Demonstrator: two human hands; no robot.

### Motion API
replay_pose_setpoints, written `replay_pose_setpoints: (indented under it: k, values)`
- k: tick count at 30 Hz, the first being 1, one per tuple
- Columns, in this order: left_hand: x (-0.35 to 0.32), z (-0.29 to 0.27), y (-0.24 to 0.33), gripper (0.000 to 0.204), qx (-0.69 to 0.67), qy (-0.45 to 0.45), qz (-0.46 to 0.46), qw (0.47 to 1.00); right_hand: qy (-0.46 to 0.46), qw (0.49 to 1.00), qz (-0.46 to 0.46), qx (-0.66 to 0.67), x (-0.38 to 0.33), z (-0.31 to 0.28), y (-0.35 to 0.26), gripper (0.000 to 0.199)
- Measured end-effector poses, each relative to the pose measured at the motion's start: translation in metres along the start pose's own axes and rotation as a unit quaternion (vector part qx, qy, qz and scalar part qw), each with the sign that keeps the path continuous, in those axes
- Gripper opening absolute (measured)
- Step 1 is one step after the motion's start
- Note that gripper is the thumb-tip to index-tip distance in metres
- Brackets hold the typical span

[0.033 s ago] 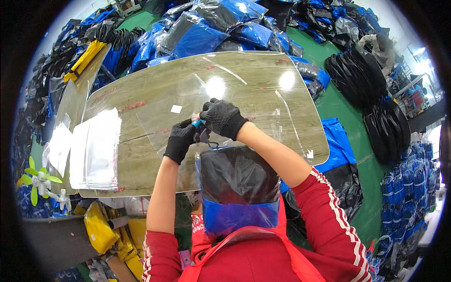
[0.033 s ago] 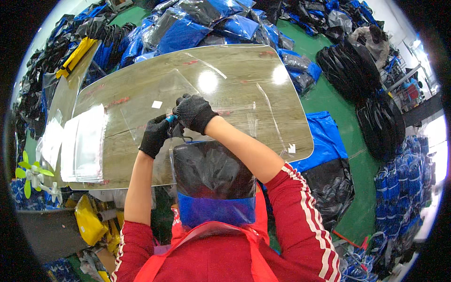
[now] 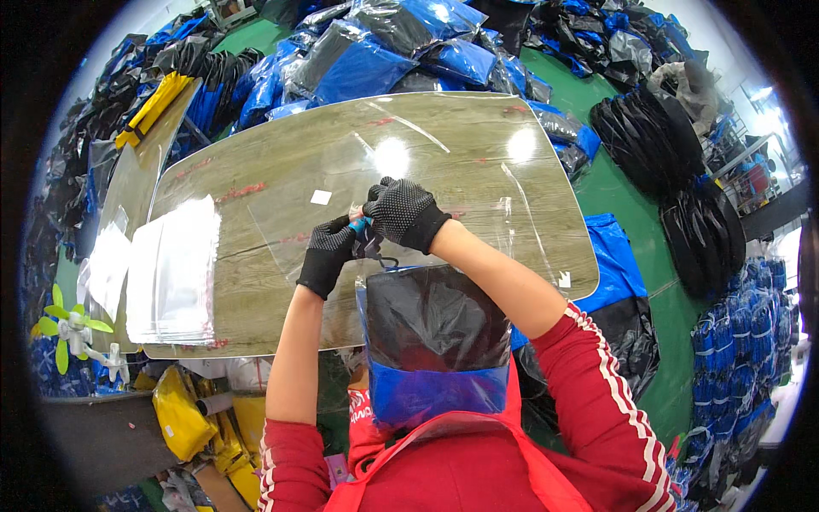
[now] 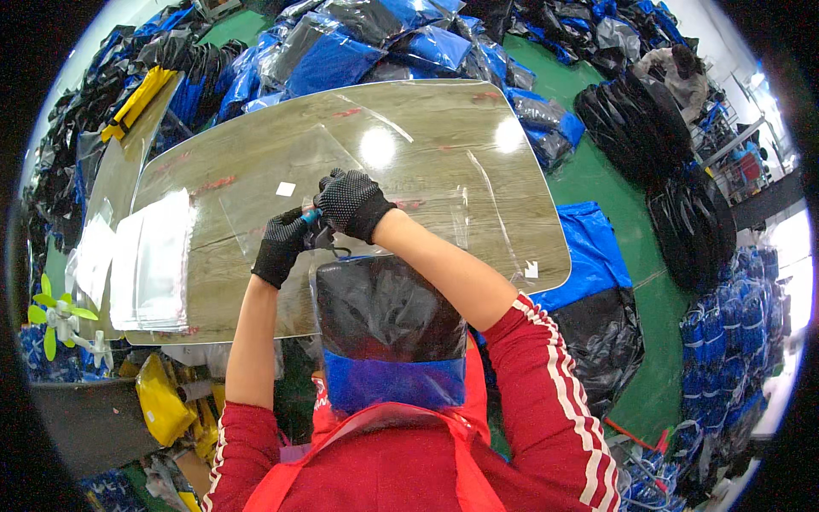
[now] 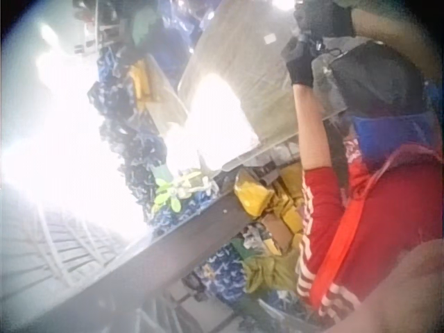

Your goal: The person repeatedly places folded blue and black soft goods into clear plastic bags on a table, seals each bag, and sets it aside. The person handles items one at a time, folding and inserting them into bags without using tools.

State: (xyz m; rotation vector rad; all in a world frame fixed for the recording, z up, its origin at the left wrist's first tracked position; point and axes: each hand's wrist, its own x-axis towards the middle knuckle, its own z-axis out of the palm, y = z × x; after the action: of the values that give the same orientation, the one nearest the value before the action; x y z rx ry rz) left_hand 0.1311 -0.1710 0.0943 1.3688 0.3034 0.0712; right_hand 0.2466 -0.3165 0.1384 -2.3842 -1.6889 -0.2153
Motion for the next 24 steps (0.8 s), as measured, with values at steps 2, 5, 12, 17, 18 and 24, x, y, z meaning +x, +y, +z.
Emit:
replay_pose_setpoints:
  k: [2,5,12,17,18,24]
  values:
    - [-0.001,-0.003,0.003,0.029,0.045,-0.007,0.033,0.998,0.001,1.000,-0.022,0.022,0.003,0.000,0.008,0.013]
    - [-0.003,-0.009,0.004,0.028,0.089,-0.035,0.038,0.995,-0.021,0.997,-0.041,0.064,0.002,0.013,0.022,0.015]
    - [-0.007,-0.015,0.002,0.029,0.019,-0.085,0.027,0.996,-0.027,0.998,0.050,0.018,0.005,-0.026,0.047,0.029]
    - [-0.004,-0.011,0.003,0.027,-0.066,0.002,-0.024,0.998,0.250,0.865,0.362,0.243,-0.029,-0.112,0.121,0.020]
    - [-0.003,-0.010,0.005,0.027,-0.079,-0.021,0.002,0.997,0.230,0.847,0.321,0.356,-0.033,-0.111,0.111,0.018]
    - [-0.008,0.001,0.018,0.028,0.049,0.013,0.015,0.999,0.052,0.994,0.005,0.095,-0.024,-0.004,0.013,0.018]
